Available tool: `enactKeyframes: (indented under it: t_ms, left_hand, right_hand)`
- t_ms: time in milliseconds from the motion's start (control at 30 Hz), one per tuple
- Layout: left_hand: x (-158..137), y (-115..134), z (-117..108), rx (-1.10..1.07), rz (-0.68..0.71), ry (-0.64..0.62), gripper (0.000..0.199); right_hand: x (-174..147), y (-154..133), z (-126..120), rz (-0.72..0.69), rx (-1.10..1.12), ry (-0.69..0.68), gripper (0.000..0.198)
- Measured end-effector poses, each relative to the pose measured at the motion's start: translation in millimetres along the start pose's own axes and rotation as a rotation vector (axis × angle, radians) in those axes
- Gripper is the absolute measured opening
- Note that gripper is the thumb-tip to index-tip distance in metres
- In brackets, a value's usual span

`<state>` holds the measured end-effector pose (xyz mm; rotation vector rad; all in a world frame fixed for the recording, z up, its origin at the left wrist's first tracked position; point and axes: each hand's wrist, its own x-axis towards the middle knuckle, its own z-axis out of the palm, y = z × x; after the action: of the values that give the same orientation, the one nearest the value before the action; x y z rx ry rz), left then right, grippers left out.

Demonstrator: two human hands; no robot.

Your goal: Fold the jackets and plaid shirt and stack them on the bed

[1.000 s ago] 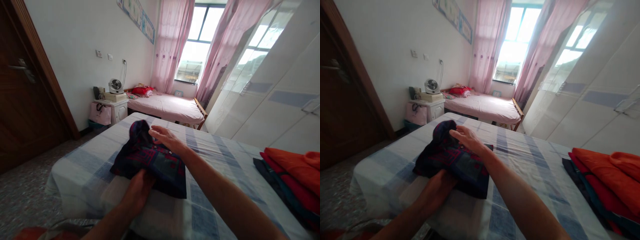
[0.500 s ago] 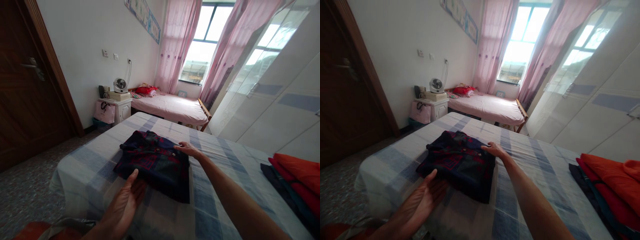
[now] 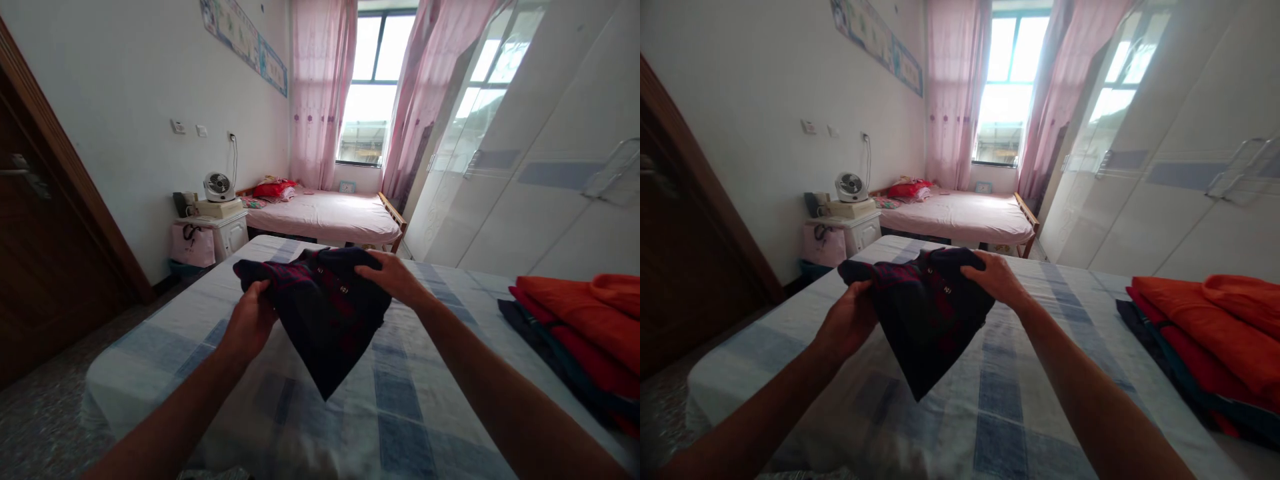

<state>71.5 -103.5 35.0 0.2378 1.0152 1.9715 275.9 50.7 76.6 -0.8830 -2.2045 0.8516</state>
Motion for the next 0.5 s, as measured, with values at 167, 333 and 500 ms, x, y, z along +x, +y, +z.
enactKeyframes:
  t_ms: [167,333,500]
  left_hand:
    - [25,-14,3,0.168,-0.159,-0.218,0.021]
    - [29,-63,-24,0.38,-0.262,-0.124,0.011]
    - [24,-73,-18,0.561,-0.196,-0.191,0.026]
  right_hand:
    - [-77,6,-31,0.127,0.099,0.304,0.031]
    - [-160,62,-7,0.497,0.285,0.1,0.034]
    - [-167,98,-8,0.68,0.548,0.172,0.04]
